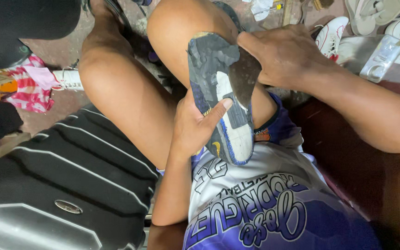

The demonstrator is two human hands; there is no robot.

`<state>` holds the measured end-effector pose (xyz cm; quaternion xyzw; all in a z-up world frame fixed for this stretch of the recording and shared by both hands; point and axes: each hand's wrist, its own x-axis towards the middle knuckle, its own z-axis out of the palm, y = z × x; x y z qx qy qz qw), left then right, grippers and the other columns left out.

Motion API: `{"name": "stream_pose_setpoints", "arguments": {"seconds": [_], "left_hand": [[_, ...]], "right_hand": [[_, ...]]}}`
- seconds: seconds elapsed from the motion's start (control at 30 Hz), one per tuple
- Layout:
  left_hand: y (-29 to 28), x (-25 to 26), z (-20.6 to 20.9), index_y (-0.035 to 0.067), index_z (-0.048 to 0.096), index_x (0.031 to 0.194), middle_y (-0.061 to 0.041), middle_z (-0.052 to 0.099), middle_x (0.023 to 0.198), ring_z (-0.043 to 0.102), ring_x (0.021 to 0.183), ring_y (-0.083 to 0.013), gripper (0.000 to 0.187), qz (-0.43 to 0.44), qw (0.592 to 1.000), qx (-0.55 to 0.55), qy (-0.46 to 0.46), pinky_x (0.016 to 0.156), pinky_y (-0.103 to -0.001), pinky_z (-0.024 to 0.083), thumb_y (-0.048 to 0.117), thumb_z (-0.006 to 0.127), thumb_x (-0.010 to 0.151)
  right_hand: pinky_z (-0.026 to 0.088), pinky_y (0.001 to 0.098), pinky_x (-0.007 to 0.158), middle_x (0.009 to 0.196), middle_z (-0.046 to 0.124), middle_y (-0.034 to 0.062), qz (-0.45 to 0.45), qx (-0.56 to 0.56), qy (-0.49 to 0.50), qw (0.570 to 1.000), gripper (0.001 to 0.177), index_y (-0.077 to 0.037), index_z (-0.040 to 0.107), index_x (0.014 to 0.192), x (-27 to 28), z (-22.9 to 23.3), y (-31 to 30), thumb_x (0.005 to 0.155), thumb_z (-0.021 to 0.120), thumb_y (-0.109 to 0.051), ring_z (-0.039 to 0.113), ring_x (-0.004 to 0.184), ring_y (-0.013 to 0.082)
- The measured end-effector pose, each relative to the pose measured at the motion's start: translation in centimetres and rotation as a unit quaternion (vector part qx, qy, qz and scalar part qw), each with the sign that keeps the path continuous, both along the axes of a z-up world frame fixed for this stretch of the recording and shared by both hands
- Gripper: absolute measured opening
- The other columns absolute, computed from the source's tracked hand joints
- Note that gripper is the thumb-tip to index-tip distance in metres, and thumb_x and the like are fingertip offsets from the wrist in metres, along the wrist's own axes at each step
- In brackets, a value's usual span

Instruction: The person sits on the floor and uses a curved metal tool to scrape and smooth the sole of a blue and black sneaker. They hold the shoe in their left hand and repeatedly rub the tool against the bottom surface to remove material or smooth the texture.

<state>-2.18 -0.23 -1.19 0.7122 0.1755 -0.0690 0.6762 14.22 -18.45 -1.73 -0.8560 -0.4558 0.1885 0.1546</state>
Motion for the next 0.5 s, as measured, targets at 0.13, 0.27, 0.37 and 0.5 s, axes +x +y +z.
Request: {"name": "stream_pose_setpoints", "arguments": {"seconds": [0.13, 0.27, 0.37, 0.5], "left_hand": [[-0.7, 0.1, 2.6, 0.000, 0.053, 0.136, -0.017, 0.071, 0.121, 0.073, 0.111, -0.0270, 0.062, 0.059, 0.989, 0.133, -0.013, 0.096, -0.036, 0.056, 0.022, 0.083, 0.086], [-0.9, 0.8, 4.3, 0.003, 0.040, 0.151, -0.018, 0.054, 0.143, 0.058, 0.132, -0.0336, 0.078, 0.105, 0.936, 0.315, -0.120, 0.113, -0.037, 0.047, 0.026, 0.087, 0.093], [0.3, 1.7, 5.2, 0.007, 0.046, 0.149, -0.017, 0.051, 0.145, 0.053, 0.134, -0.0367, 0.074, 0.056, 0.900, 0.406, -0.147, 0.117, -0.040, 0.044, 0.024, 0.088, 0.091], [1.6, 3.4, 5.5, 0.008, 0.066, 0.135, -0.013, 0.058, 0.138, 0.057, 0.121, -0.0347, 0.053, -0.023, 0.881, 0.454, -0.128, 0.104, -0.041, 0.049, 0.027, 0.089, 0.090]], "right_hand": [[0.049, 0.0470, 0.070, 0.084, 0.067, 0.0130, -0.046, 0.072, 0.093, 0.992, 0.026, -0.006, 0.060, 0.112, 0.3, -1.0, -0.6, 0.089, 0.069, -0.014, 0.067, 0.081, 0.0314], [0.046, 0.0337, 0.067, 0.081, 0.059, 0.0047, -0.114, 0.197, 0.348, 0.910, 0.014, -0.006, 0.063, 0.110, -0.5, -2.2, -0.2, 0.109, 0.061, -0.020, 0.057, 0.074, 0.0133], [0.040, 0.0286, 0.062, 0.079, 0.054, -0.0021, -0.183, 0.226, 0.484, 0.825, 0.018, -0.006, 0.064, 0.110, -1.4, -2.6, 0.2, 0.106, 0.064, -0.023, 0.049, 0.070, 0.0081], [0.050, 0.0234, 0.081, 0.094, 0.063, -0.0078, -0.176, 0.284, 0.411, 0.849, 0.020, -0.004, 0.062, 0.107, -2.0, -2.2, 0.5, 0.095, 0.068, -0.019, 0.060, 0.090, 0.0024]]}}
